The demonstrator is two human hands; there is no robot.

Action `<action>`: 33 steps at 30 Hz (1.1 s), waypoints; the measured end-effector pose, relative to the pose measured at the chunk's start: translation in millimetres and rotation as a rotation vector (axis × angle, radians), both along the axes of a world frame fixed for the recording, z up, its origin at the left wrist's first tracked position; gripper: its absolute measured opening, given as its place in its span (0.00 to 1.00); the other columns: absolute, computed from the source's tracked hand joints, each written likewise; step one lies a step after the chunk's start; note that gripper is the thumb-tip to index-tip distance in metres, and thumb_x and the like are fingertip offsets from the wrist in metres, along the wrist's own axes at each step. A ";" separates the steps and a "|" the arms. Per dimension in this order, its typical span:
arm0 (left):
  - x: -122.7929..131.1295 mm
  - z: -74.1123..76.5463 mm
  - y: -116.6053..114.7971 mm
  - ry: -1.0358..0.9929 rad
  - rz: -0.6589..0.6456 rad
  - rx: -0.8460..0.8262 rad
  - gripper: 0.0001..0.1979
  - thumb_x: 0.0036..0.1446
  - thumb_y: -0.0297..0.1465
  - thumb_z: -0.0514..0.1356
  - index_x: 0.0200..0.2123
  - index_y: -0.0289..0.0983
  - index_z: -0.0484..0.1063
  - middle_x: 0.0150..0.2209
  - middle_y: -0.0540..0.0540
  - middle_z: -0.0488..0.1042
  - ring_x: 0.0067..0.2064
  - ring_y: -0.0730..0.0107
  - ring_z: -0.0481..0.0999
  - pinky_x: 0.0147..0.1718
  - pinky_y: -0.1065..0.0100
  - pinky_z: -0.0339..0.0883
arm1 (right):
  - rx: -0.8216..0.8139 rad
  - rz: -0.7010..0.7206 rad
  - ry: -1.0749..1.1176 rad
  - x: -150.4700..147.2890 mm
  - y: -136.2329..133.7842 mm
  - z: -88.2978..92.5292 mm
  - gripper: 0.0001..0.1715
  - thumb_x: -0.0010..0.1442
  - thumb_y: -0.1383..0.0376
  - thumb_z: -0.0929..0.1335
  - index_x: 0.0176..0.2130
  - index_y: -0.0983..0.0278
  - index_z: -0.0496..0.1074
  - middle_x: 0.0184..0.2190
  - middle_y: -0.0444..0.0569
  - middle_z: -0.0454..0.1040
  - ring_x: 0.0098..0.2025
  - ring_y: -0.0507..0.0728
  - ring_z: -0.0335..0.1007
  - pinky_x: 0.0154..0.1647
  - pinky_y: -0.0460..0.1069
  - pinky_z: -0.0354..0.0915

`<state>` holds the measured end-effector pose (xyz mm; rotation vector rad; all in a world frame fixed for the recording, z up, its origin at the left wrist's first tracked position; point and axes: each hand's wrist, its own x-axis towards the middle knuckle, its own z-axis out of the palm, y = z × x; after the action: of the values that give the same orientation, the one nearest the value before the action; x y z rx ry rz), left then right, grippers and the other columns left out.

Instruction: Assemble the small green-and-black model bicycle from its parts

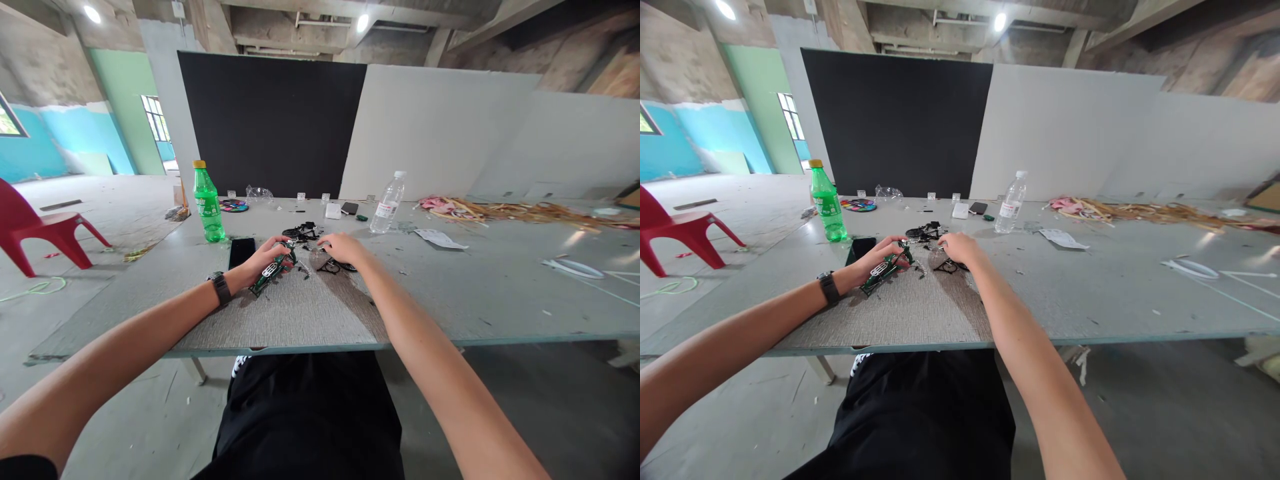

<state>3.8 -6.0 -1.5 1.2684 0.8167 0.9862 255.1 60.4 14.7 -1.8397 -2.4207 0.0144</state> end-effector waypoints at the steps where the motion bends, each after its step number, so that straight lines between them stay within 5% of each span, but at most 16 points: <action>1: -0.2 -0.5 0.4 0.000 -0.001 0.000 0.25 0.54 0.35 0.64 0.54 0.41 0.64 0.35 0.50 0.71 0.35 0.67 0.79 0.29 0.71 0.67 | 0.009 -0.007 -0.006 -1.9 -0.4 -0.9 0.25 0.68 0.62 0.60 0.59 0.53 0.74 0.55 0.55 0.76 0.56 0.65 0.71 0.49 0.56 0.66; 10: -1.5 -3.3 3.6 0.007 -0.010 0.009 0.25 0.54 0.36 0.65 0.54 0.41 0.64 0.34 0.50 0.72 0.35 0.66 0.79 0.30 0.70 0.68 | 0.003 0.011 -0.016 -10.7 5.5 -9.2 0.25 0.69 0.63 0.59 0.59 0.49 0.74 0.57 0.50 0.75 0.52 0.62 0.74 0.49 0.54 0.67; 22: -0.1 -0.2 0.6 0.021 0.008 0.003 0.24 0.54 0.34 0.64 0.54 0.41 0.64 0.34 0.48 0.74 0.36 0.65 0.80 0.32 0.68 0.70 | 0.003 0.074 0.098 5.4 2.2 5.2 0.22 0.67 0.63 0.61 0.52 0.55 0.80 0.53 0.48 0.79 0.54 0.63 0.73 0.53 0.54 0.66; 33: -0.7 0.9 -1.1 0.049 0.008 0.037 0.23 0.56 0.35 0.62 0.54 0.40 0.64 0.35 0.49 0.73 0.37 0.64 0.80 0.33 0.67 0.70 | -0.187 -0.102 -0.007 29.5 4.0 17.0 0.24 0.63 0.69 0.63 0.52 0.57 0.80 0.51 0.51 0.80 0.45 0.62 0.77 0.44 0.52 0.68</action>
<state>3.1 -7.1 -0.6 1.3268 0.8455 0.9836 284.6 64.3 31.7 -2.0406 -2.4000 0.2345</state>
